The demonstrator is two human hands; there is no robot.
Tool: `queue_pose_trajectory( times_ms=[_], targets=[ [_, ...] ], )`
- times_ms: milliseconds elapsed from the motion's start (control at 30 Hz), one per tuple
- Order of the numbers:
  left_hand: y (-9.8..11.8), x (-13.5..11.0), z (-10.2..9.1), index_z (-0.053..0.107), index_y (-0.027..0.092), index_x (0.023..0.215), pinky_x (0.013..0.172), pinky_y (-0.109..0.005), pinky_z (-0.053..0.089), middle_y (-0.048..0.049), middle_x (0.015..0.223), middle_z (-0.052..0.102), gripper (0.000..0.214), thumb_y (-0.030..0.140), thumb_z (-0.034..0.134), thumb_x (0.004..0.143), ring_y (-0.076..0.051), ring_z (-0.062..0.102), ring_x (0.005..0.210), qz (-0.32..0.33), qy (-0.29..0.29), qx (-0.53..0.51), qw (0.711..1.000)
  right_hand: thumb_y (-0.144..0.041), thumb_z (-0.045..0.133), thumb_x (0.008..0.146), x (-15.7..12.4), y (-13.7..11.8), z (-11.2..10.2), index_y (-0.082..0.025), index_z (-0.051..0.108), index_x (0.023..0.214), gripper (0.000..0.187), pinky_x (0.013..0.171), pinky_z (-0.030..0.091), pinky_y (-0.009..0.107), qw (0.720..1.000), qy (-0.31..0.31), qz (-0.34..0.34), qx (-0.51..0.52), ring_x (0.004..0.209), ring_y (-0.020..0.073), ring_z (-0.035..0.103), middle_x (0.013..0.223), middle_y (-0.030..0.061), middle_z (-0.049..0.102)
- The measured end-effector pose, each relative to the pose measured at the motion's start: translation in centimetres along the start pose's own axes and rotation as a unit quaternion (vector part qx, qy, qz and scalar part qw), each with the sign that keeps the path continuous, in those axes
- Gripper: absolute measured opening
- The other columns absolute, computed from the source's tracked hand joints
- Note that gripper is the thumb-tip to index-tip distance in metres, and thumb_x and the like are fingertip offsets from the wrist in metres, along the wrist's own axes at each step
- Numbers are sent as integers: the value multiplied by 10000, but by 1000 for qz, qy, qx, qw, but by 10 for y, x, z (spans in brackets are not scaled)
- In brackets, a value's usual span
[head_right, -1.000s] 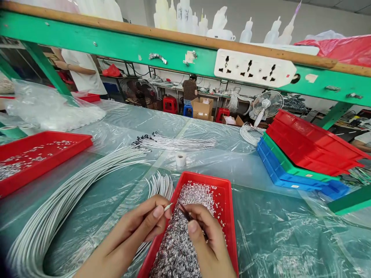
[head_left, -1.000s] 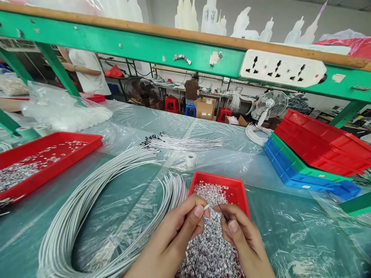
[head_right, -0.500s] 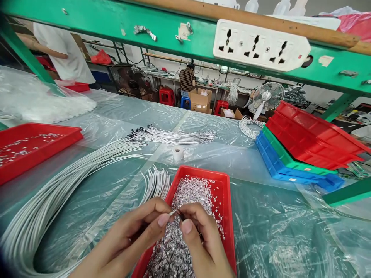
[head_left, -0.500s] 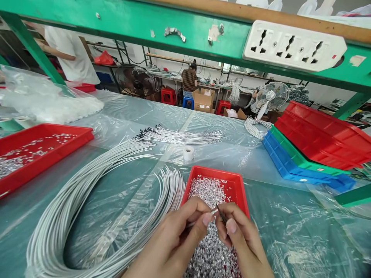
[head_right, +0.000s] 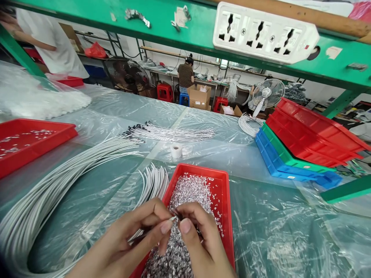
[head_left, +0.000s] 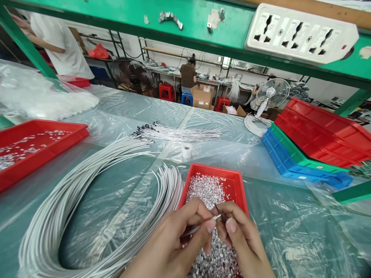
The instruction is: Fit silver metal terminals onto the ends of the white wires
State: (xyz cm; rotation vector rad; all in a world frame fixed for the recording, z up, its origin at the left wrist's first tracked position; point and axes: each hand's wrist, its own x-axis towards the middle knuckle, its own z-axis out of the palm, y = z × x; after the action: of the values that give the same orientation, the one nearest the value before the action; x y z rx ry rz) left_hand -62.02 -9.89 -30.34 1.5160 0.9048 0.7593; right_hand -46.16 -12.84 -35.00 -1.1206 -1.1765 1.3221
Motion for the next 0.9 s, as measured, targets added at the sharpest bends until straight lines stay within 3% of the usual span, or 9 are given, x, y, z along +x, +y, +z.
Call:
queue_pose_trajectory(
  times_ms=[133,400,467,633,900],
  targets=[
    [-5,-2,-1,498,210,771,585,-170,421,37,674,642,205,334,458,930,-95,601,653,21,11,32,999,-540,570,862,-2,5,-1,-350,637,1050,276,857,418,351,1000,11,-15,-11,969,223,551,995,10,604],
    [-9,-4,-2,492,211,785,529,-190,387,50,667,665,150,261,447,918,-98,577,591,59,20,123,990,-308,628,831,2,-5,2,-336,638,913,87,560,419,247,994,18,-75,-82,660,155,550,763,-26,620],
    [-10,-3,-2,494,211,788,514,-181,380,57,651,653,148,255,446,921,-90,559,570,63,23,118,991,-338,622,835,-1,-3,1,-315,643,933,103,591,451,268,992,29,-82,-96,694,175,567,796,-1,624],
    [-8,-2,-3,494,213,799,423,-158,339,66,614,615,131,271,473,915,-76,513,512,53,33,92,994,-471,493,904,-9,9,-4,-270,611,1118,317,822,501,396,989,60,-66,-114,1007,276,578,1077,90,607],
    [-9,0,-3,464,218,798,431,-204,322,74,585,585,134,279,444,916,-88,510,481,45,40,107,992,-495,415,941,-2,1,3,-249,634,1074,355,698,535,312,989,-15,-53,-134,794,210,627,873,55,627]
  ],
)
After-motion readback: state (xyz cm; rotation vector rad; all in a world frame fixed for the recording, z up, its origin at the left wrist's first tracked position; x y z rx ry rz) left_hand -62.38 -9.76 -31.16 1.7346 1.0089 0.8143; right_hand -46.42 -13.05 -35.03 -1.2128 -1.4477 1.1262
